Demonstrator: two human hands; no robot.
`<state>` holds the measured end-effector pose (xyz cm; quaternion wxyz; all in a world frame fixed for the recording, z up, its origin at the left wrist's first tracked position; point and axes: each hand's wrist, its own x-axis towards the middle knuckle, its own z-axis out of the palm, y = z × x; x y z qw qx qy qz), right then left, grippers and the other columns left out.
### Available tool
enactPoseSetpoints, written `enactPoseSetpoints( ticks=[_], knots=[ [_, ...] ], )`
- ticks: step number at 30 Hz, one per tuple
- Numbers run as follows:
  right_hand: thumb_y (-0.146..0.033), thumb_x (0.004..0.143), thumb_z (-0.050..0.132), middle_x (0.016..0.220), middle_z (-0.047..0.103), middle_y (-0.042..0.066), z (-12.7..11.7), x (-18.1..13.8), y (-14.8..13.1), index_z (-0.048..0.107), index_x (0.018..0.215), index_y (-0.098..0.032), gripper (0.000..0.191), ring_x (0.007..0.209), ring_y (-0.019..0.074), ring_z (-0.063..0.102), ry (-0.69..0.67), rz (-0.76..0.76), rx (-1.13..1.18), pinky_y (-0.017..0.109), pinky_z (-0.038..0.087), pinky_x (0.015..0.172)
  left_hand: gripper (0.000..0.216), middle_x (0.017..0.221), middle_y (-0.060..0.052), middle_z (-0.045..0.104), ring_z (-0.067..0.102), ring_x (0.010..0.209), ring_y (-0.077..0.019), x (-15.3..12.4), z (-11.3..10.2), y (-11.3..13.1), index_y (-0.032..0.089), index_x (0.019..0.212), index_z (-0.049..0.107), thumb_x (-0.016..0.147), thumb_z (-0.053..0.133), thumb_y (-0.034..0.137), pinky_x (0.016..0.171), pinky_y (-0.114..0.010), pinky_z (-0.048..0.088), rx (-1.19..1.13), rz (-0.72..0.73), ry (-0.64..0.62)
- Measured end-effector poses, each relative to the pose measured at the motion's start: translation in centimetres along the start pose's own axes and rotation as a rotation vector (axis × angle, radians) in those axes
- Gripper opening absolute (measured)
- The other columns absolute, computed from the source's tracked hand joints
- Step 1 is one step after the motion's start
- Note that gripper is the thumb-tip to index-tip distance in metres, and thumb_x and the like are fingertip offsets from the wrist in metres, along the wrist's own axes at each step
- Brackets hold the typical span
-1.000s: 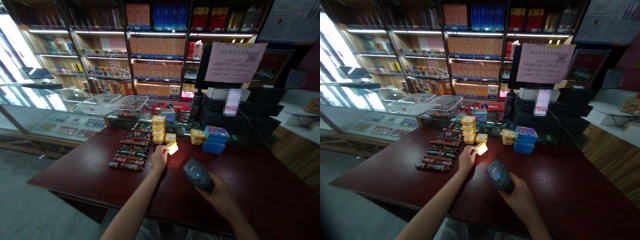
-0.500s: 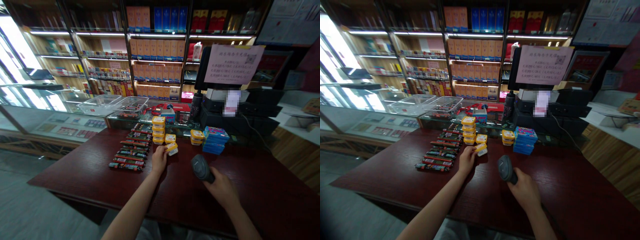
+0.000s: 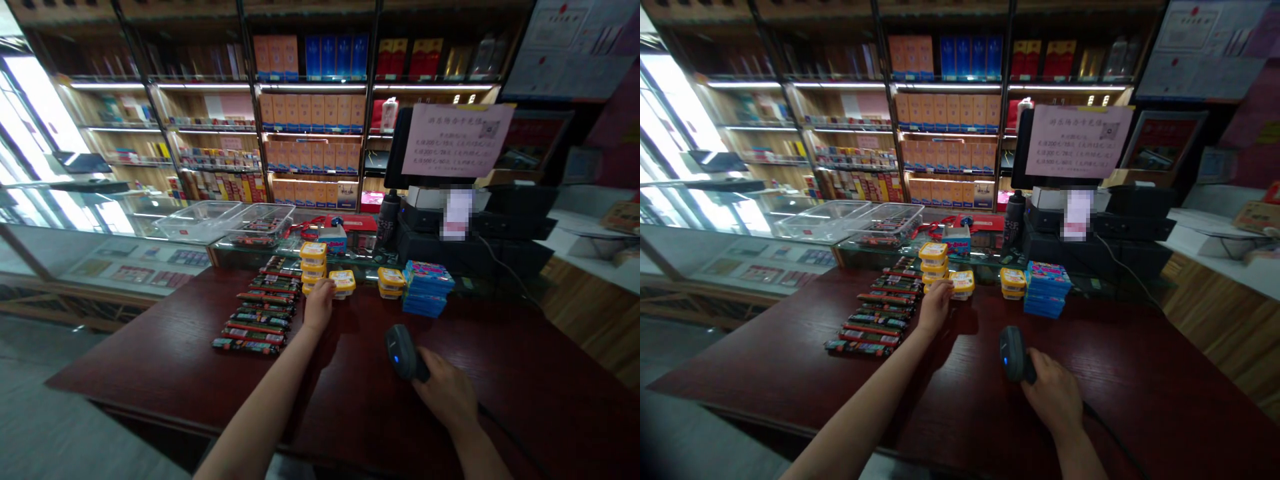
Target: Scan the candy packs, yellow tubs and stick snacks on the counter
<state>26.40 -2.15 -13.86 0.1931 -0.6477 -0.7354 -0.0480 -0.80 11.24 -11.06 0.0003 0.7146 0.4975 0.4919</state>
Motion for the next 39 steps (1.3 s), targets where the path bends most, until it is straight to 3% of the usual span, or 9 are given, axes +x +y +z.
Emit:
enactPoseSetpoints(
  ticks=[4, 8, 12, 16, 22, 28, 34, 39],
  knots=[
    [-0.021, 0.079, 0.046, 0.1, 0.07, 0.006, -0.2, 0.0, -0.1, 0.058, 0.107, -0.022, 0.03, 0.083, 0.0214, 0.066, -0.036, 0.021, 0.0, 0.032, 0.045, 0.071, 0.019, 0.105, -0.008, 0.062, 0.059, 0.098, -0.0182, 2.2, 0.6, -0.7, 0.02, 0.094, 0.059, 0.087, 0.043, 0.013, 0.086, -0.03, 0.047, 0.118, -0.003, -0.105],
    [-0.019, 0.078, 0.046, 0.101, 0.069, 0.005, -0.2, -0.1, -0.1, 0.058, 0.108, -0.022, 0.032, 0.084, 0.0203, 0.066, -0.052, 0.026, 0.011, 0.031, 0.045, 0.072, 0.02, 0.108, -0.006, 0.063, 0.061, 0.092, -0.0176, 2.7, 0.6, -0.9, 0.022, 0.097, 0.061, 0.088, 0.045, 0.016, 0.078, -0.027, 0.046, 0.27, -0.047, -0.196],
    [-0.021, 0.079, 0.047, 0.103, 0.069, 0.005, -0.3, -0.1, -0.1, 0.058, 0.107, -0.023, 0.03, 0.086, 0.0201, 0.066, -0.062, 0.036, 0.027, 0.03, 0.044, 0.071, 0.023, 0.111, -0.006, 0.063, 0.061, 0.091, -0.0189, 2.7, 0.3, -0.7, 0.026, 0.101, 0.064, 0.086, 0.049, 0.017, 0.075, -0.028, 0.044, 0.384, -0.022, -0.172],
    [-0.021, 0.08, 0.047, 0.101, 0.07, 0.005, -0.2, -0.1, -0.1, 0.059, 0.108, -0.022, 0.03, 0.085, 0.0208, 0.066, -0.066, 0.037, 0.038, 0.031, 0.044, 0.072, 0.024, 0.105, -0.006, 0.064, 0.06, 0.09, -0.0198, 2.9, 0.4, -0.6, 0.026, 0.098, 0.066, 0.085, 0.049, 0.015, 0.074, -0.029, 0.043, 0.462, 0.05, -0.235],
    [-0.02, 0.078, 0.049, 0.103, 0.069, 0.006, 0.1, -0.2, 0.1, 0.059, 0.107, -0.021, 0.031, 0.087, 0.0218, 0.066, -0.041, 0.014, 0.036, 0.032, 0.044, 0.072, 0.02, 0.098, -0.007, 0.06, 0.059, 0.085, -0.0191, 3.0, 0.5, -0.3, 0.023, 0.091, 0.067, 0.087, 0.048, 0.02, 0.069, -0.028, 0.042, 0.459, -0.029, -0.236],
    [-0.023, 0.081, 0.05, 0.099, 0.07, 0.004, -0.7, -0.1, -0.2, 0.058, 0.104, -0.023, 0.025, 0.086, 0.0209, 0.066, -0.047, 0.092, 0.065, 0.03, 0.044, 0.071, 0.022, 0.116, -0.008, 0.057, 0.053, 0.102, -0.0243, 1.4, 0.6, 0.6, 0.026, 0.1, 0.067, 0.088, 0.049, 0.024, 0.086, -0.036, 0.043, 0.397, 0.132, -0.161],
    [-0.024, 0.082, 0.05, 0.088, 0.069, 0.001, -1.6, 0.4, -0.6, 0.059, 0.099, -0.024, 0.019, 0.079, 0.0221, 0.067, -0.116, 0.2, 0.036, 0.031, 0.041, 0.065, 0.026, 0.113, -0.008, 0.057, 0.051, 0.106, -0.0233, 0.5, 3.8, 2.5, 0.024, 0.109, 0.064, 0.087, 0.05, 0.023, 0.092, -0.038, 0.044, 0.211, 0.245, -0.287],
    [-0.022, 0.082, 0.051, 0.091, 0.07, 0.002, -1.3, 0.5, -0.4, 0.059, 0.101, -0.023, 0.02, 0.08, 0.0214, 0.066, -0.095, 0.188, 0.018, 0.031, 0.041, 0.068, 0.032, 0.114, -0.008, 0.055, 0.055, 0.102, -0.0204, 3.0, 7.5, 4.2, 0.022, 0.114, 0.061, 0.083, 0.054, 0.018, 0.089, -0.034, 0.047, 0.12, 0.186, -0.344]
  ],
)
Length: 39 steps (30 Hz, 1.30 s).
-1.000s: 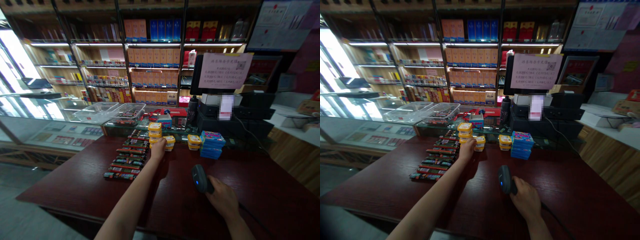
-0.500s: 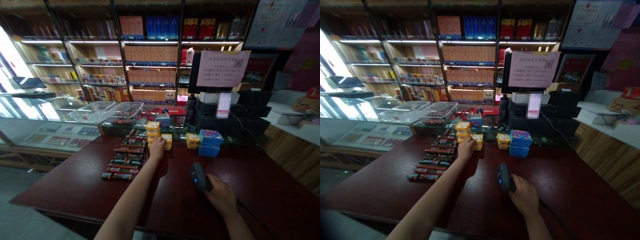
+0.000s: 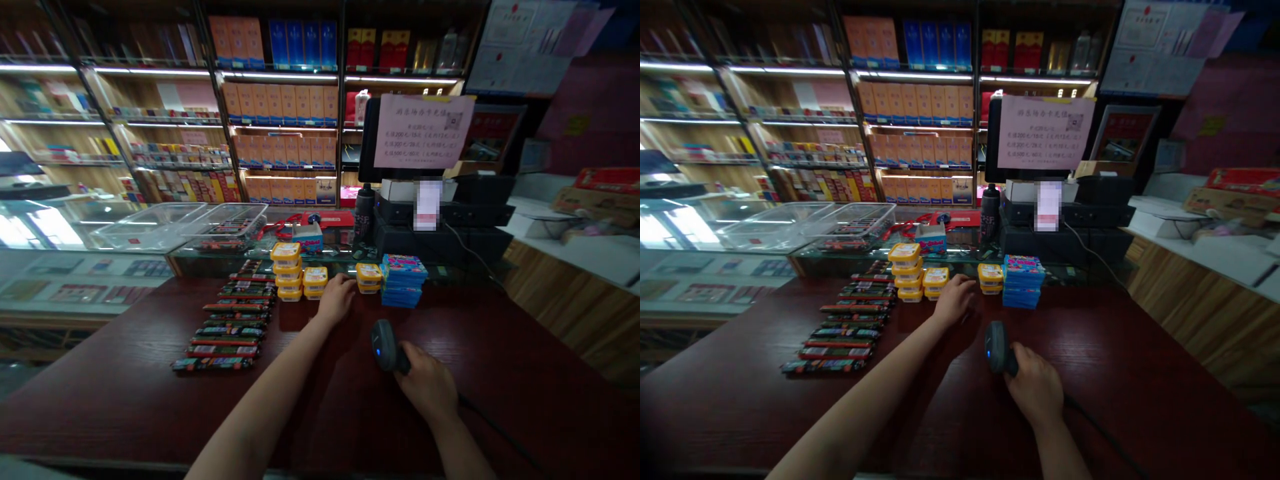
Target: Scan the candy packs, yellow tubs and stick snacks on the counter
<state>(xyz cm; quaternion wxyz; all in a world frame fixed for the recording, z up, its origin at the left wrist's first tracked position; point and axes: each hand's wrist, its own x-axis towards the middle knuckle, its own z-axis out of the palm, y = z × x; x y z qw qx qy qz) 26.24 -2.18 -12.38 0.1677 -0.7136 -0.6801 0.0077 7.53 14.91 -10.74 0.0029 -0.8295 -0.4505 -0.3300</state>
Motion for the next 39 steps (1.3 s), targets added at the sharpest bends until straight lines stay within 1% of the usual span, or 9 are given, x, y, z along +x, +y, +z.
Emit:
enactPoseSetpoints(
  ticks=[4, 7, 12, 16, 19, 22, 30, 34, 39],
  knots=[
    [-0.022, 0.08, 0.052, 0.092, 0.07, 0.002, 0.2, 0.1, 0.1, 0.06, 0.1, -0.024, 0.022, 0.082, 0.0198, 0.066, 0.026, -0.001, 0.017, 0.029, 0.042, 0.069, 0.04, 0.127, -0.011, 0.051, 0.057, 0.104, -0.0218, 3.3, 1.4, 0.3, 0.021, 0.121, 0.058, 0.082, 0.053, 0.014, 0.092, -0.035, 0.047, -0.045, -0.03, -0.031],
    [-0.022, 0.079, 0.053, 0.093, 0.07, 0.003, 0.2, 0.3, 0.2, 0.061, 0.103, -0.024, 0.026, 0.081, 0.019, 0.066, 0.022, 0.01, 0.013, 0.028, 0.042, 0.068, 0.035, 0.131, -0.011, 0.051, 0.058, 0.107, -0.0223, 4.7, 2.3, 0.3, 0.02, 0.116, 0.062, 0.082, 0.054, 0.014, 0.095, -0.034, 0.046, -0.111, -0.068, -0.054],
    [-0.021, 0.077, 0.052, 0.095, 0.07, 0.001, 0.1, 0.5, 0.2, 0.061, 0.101, -0.026, 0.026, 0.083, 0.0173, 0.065, 0.008, 0.014, 0.04, 0.026, 0.042, 0.07, 0.025, 0.121, -0.009, 0.061, 0.059, 0.106, -0.0205, 5.3, 2.8, 0.7, 0.016, 0.101, 0.068, 0.083, 0.051, 0.013, 0.096, -0.031, 0.045, -0.142, -0.099, -0.067],
    [-0.021, 0.077, 0.053, 0.096, 0.07, 0.001, 0.3, 0.4, 0.3, 0.06, 0.104, -0.025, 0.028, 0.083, 0.019, 0.065, 0.019, 0.015, 0.033, 0.028, 0.041, 0.07, 0.025, 0.117, -0.01, 0.062, 0.06, 0.105, -0.0214, 4.9, 1.4, 1.4, 0.016, 0.1, 0.067, 0.083, 0.05, 0.013, 0.092, -0.031, 0.047, -0.077, -0.021, -0.062],
    [-0.022, 0.078, 0.054, 0.094, 0.07, 0.001, 0.3, 0.3, 0.4, 0.06, 0.102, -0.025, 0.026, 0.083, 0.019, 0.065, 0.031, 0.004, 0.038, 0.028, 0.041, 0.07, 0.025, 0.114, -0.01, 0.063, 0.061, 0.102, -0.0208, 3.5, -0.2, 1.6, 0.016, 0.101, 0.066, 0.084, 0.049, 0.014, 0.09, -0.031, 0.048, -0.061, 0.026, -0.03],
    [-0.024, 0.079, 0.054, 0.093, 0.07, 0.001, 0.1, 0.2, 0.3, 0.059, 0.1, -0.025, 0.022, 0.083, 0.0189, 0.065, 0.025, 0.013, 0.027, 0.027, 0.04, 0.068, 0.024, 0.107, -0.008, 0.064, 0.062, 0.096, -0.0187, 0.8, -1.6, 1.3, 0.018, 0.099, 0.065, 0.086, 0.046, 0.014, 0.085, -0.03, 0.049, -0.114, 0.033, 0.044],
    [-0.024, 0.08, 0.052, 0.094, 0.07, 0.003, -0.4, 0.0, 0.0, 0.059, 0.102, -0.023, 0.022, 0.082, 0.0211, 0.066, -0.016, 0.027, 0.046, 0.029, 0.039, 0.065, 0.012, 0.089, -0.005, 0.066, 0.063, 0.085, -0.0165, -8.3, -2.8, -0.3, 0.019, 0.086, 0.066, 0.077, 0.058, 0.013, 0.08, -0.031, 0.053, -0.399, -0.192, 0.33],
    [-0.022, 0.078, 0.053, 0.095, 0.071, 0.006, -0.6, -0.1, -0.4, 0.06, 0.104, -0.022, 0.027, 0.083, 0.0231, 0.066, -0.015, -0.003, 0.075, 0.03, 0.04, 0.066, 0.008, 0.087, -0.005, 0.065, 0.063, 0.084, -0.0176, -10.0, -2.6, -1.1, 0.018, 0.082, 0.066, 0.076, 0.061, 0.018, 0.078, -0.033, 0.053, -0.46, -0.289, 0.431],
    [-0.029, 0.075, 0.058, 0.088, 0.073, 0.003, -1.0, -0.6, -1.3, 0.064, 0.099, -0.025, 0.026, 0.081, 0.0215, 0.068, -0.023, -0.024, 0.16, 0.026, 0.042, 0.063, 0.008, 0.083, -0.004, 0.064, 0.063, 0.08, -0.0166, -10.4, -2.0, -1.8, 0.018, 0.08, 0.066, 0.074, 0.064, 0.022, 0.077, -0.031, 0.053, -0.502, -0.351, 0.493]
  ],
)
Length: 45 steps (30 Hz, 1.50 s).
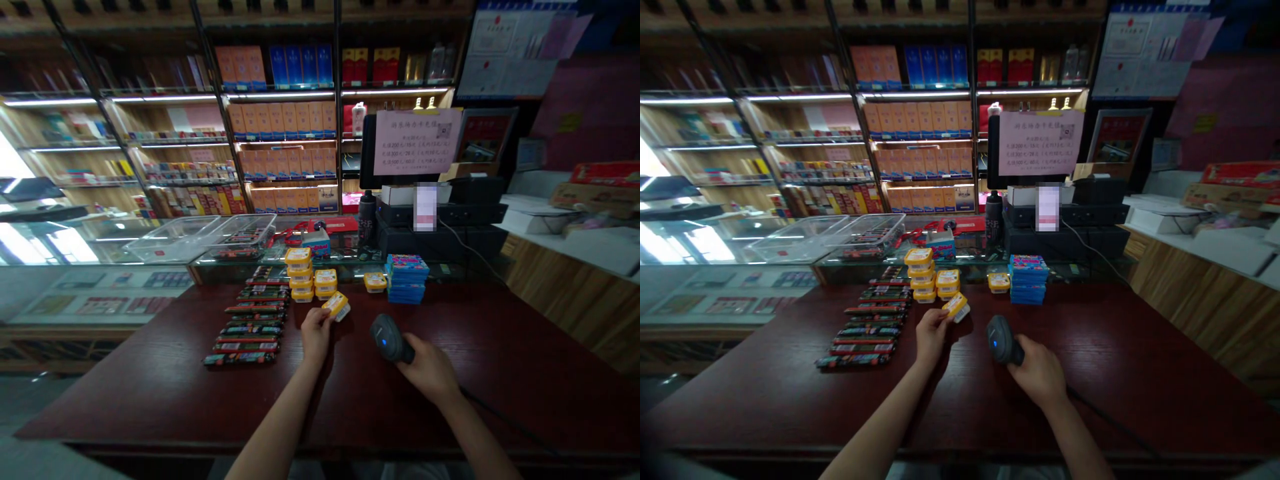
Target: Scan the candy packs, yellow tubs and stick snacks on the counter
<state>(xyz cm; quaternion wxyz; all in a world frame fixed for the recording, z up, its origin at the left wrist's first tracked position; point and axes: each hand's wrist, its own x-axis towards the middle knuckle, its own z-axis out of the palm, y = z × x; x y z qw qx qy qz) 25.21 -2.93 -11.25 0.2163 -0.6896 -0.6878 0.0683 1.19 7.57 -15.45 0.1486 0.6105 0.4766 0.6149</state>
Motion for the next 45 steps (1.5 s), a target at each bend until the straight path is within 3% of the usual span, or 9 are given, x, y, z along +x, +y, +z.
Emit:
enactPoseSetpoints(
  ticks=[7, 14, 21, 26, 28, 36, 45],
  knots=[
    [-0.036, 0.069, 0.063, 0.09, 0.073, 0.008, -0.1, -1.5, -1.1, 0.068, 0.097, -0.019, 0.034, 0.083, 0.0237, 0.068, -0.002, -0.126, 0.434, 0.03, 0.049, 0.071, 0.005, 0.08, -0.002, 0.063, 0.061, 0.076, -0.0142, -0.2, 0.1, 0.0, 0.018, 0.078, 0.067, 0.074, 0.064, 0.02, 0.073, -0.028, 0.051, -0.02, 0.01, 0.002],
    [-0.034, 0.07, 0.063, 0.098, 0.073, 0.008, -0.9, -2.1, -1.8, 0.067, 0.099, -0.019, 0.033, 0.089, 0.0229, 0.067, -0.051, -0.12, 0.491, 0.031, 0.049, 0.08, 0.004, 0.078, -0.002, 0.063, 0.061, 0.077, -0.014, -0.2, -0.1, 0.6, 0.018, 0.072, 0.065, 0.072, 0.063, 0.015, 0.075, -0.028, 0.05, 0.035, 0.026, -0.017],
    [-0.031, 0.07, 0.062, 0.095, 0.073, 0.005, -1.3, -2.2, -1.6, 0.067, 0.096, -0.021, 0.028, 0.087, 0.021, 0.067, -0.061, -0.108, 0.412, 0.027, 0.047, 0.073, 0.007, 0.082, -0.003, 0.063, 0.062, 0.078, -0.0149, -0.4, -0.1, 0.7, 0.018, 0.079, 0.066, 0.074, 0.063, 0.017, 0.076, -0.03, 0.052, 0.025, 0.009, 0.0],
    [-0.029, 0.072, 0.06, 0.087, 0.072, 0.002, -1.7, -1.3, -0.8, 0.064, 0.097, -0.025, 0.025, 0.081, 0.0209, 0.067, -0.054, -0.047, -0.023, 0.026, 0.041, 0.064, 0.009, 0.087, -0.004, 0.065, 0.062, 0.084, -0.0161, -0.4, -0.2, 0.6, 0.018, 0.083, 0.066, 0.076, 0.061, 0.015, 0.081, -0.033, 0.052, 0.025, 0.049, -0.041],
    [-0.027, 0.074, 0.057, 0.086, 0.072, 0.003, -1.7, -0.8, -0.3, 0.063, 0.099, -0.024, 0.026, 0.079, 0.0216, 0.066, -0.04, -0.036, -0.096, 0.027, 0.039, 0.063, 0.01, 0.088, -0.005, 0.065, 0.062, 0.086, -0.0163, -0.4, -0.2, 0.5, 0.018, 0.083, 0.066, 0.076, 0.06, 0.014, 0.081, -0.033, 0.052, 0.026, 0.067, -0.054],
    [-0.019, 0.077, 0.049, 0.115, 0.065, 0.009, 0.2, -0.8, 2.3, 0.053, 0.12, -0.017, 0.044, 0.096, 0.0238, 0.062, 0.006, -0.1, -0.176, 0.034, 0.043, 0.08, 0.015, 0.09, -0.005, 0.066, 0.063, 0.088, -0.0164, -0.4, -0.5, 0.6, 0.018, 0.086, 0.065, 0.076, 0.058, 0.01, 0.083, -0.033, 0.053, 0.041, 0.108, -0.067],
    [-0.019, 0.075, 0.049, 0.108, 0.068, 0.006, 1.9, -1.7, 3.4, 0.059, 0.111, -0.021, 0.037, 0.094, 0.0211, 0.063, 0.041, -0.155, -0.231, 0.03, 0.045, 0.079, 0.011, 0.095, -0.006, 0.067, 0.063, 0.092, -0.0172, 0.3, -1.2, 1.5, 0.02, 0.088, 0.066, 0.083, 0.057, 0.021, 0.085, -0.034, 0.053, 0.049, 0.206, 0.01]
  ],
)
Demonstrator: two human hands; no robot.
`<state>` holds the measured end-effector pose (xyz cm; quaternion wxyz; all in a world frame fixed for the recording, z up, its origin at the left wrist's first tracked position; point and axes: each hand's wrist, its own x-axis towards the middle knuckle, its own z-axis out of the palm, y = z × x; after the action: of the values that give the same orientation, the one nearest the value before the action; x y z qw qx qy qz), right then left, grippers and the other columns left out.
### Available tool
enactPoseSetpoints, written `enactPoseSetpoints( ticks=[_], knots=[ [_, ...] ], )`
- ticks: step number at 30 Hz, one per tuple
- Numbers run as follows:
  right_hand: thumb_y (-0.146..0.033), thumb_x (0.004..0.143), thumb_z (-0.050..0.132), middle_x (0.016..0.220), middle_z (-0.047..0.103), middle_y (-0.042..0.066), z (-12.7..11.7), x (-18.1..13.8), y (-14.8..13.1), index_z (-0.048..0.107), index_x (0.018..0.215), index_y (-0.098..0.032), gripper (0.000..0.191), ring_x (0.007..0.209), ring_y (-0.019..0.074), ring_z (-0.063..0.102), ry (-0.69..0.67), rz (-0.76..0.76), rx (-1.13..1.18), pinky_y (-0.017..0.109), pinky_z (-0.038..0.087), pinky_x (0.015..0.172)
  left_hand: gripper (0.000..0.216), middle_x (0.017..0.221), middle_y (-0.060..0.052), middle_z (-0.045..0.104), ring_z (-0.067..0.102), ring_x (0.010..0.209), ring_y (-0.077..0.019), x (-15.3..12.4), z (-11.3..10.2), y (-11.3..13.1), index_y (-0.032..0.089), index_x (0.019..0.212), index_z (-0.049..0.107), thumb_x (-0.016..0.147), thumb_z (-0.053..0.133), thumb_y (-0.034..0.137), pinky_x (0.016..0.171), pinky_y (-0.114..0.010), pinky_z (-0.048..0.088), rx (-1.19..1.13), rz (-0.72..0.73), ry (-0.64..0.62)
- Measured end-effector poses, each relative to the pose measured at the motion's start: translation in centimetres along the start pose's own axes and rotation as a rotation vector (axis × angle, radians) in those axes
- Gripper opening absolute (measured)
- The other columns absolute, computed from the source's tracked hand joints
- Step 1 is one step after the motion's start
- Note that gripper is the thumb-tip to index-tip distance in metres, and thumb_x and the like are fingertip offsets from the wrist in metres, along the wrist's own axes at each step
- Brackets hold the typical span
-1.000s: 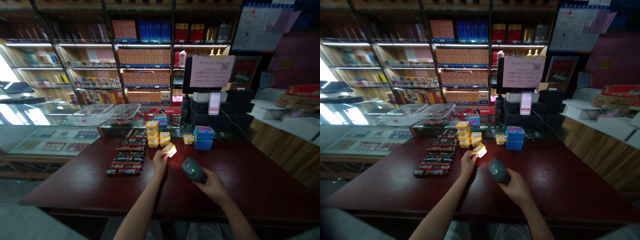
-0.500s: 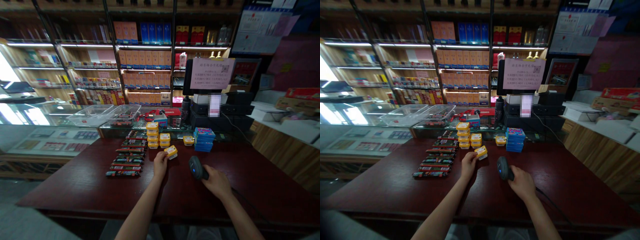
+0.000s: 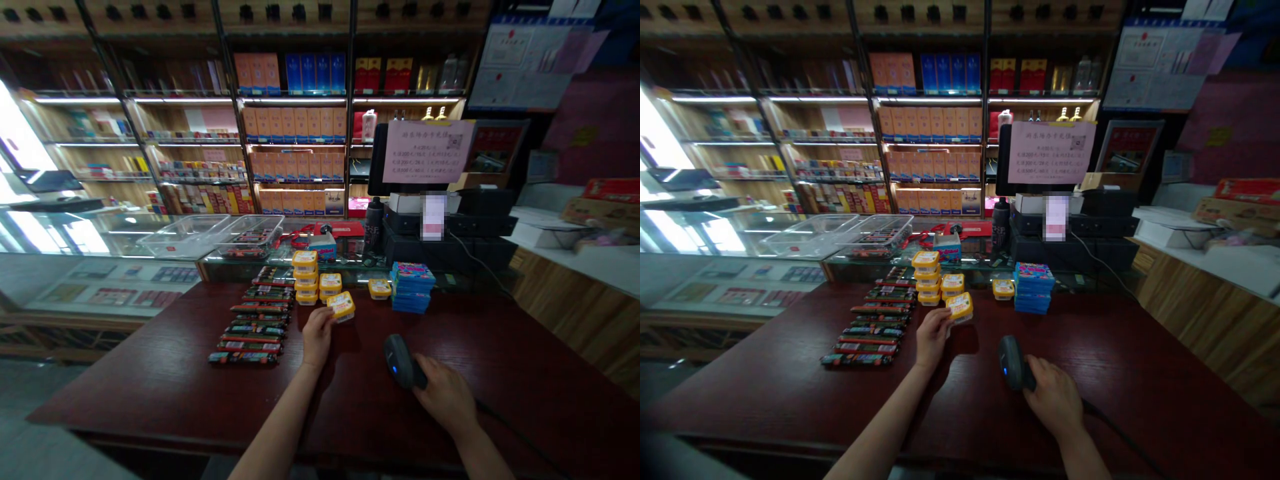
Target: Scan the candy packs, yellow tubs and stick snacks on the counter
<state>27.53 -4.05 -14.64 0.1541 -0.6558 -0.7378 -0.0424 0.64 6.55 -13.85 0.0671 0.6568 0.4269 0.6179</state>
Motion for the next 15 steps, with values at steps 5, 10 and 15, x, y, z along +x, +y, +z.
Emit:
enactPoseSetpoints(
  ticks=[5, 10, 15],
  knots=[
    [-0.018, 0.076, 0.049, 0.104, 0.069, 0.004, -0.1, 0.3, -0.1, 0.059, 0.11, -0.022, 0.036, 0.092, 0.0199, 0.064, -0.01, 0.02, 0.015, 0.028, 0.045, 0.078, 0.011, 0.096, -0.006, 0.067, 0.063, 0.092, -0.0177, 4.1, -0.3, 0.4, 0.021, 0.089, 0.066, 0.083, 0.056, 0.021, 0.087, -0.035, 0.051, 0.064, 0.056, 0.026],
    [-0.016, 0.077, 0.048, 0.107, 0.068, 0.004, -0.6, 0.5, -0.3, 0.06, 0.107, -0.023, 0.034, 0.095, 0.0196, 0.063, -0.039, 0.034, 0.055, 0.028, 0.044, 0.079, 0.015, 0.097, -0.006, 0.066, 0.062, 0.093, -0.0191, 9.2, 0.2, -0.5, 0.02, 0.088, 0.065, 0.082, 0.053, 0.016, 0.085, -0.034, 0.05, 0.189, 0.077, -0.06],
    [-0.016, 0.076, 0.048, 0.103, 0.069, 0.003, -0.8, 0.5, -0.4, 0.06, 0.108, -0.023, 0.035, 0.091, 0.0191, 0.064, -0.061, 0.05, 0.089, 0.029, 0.044, 0.077, 0.018, 0.1, -0.007, 0.067, 0.063, 0.089, -0.0198, 10.9, 0.4, -2.1, 0.021, 0.09, 0.066, 0.082, 0.051, 0.015, 0.077, -0.029, 0.048, 0.366, 0.099, -0.194]
  ],
)
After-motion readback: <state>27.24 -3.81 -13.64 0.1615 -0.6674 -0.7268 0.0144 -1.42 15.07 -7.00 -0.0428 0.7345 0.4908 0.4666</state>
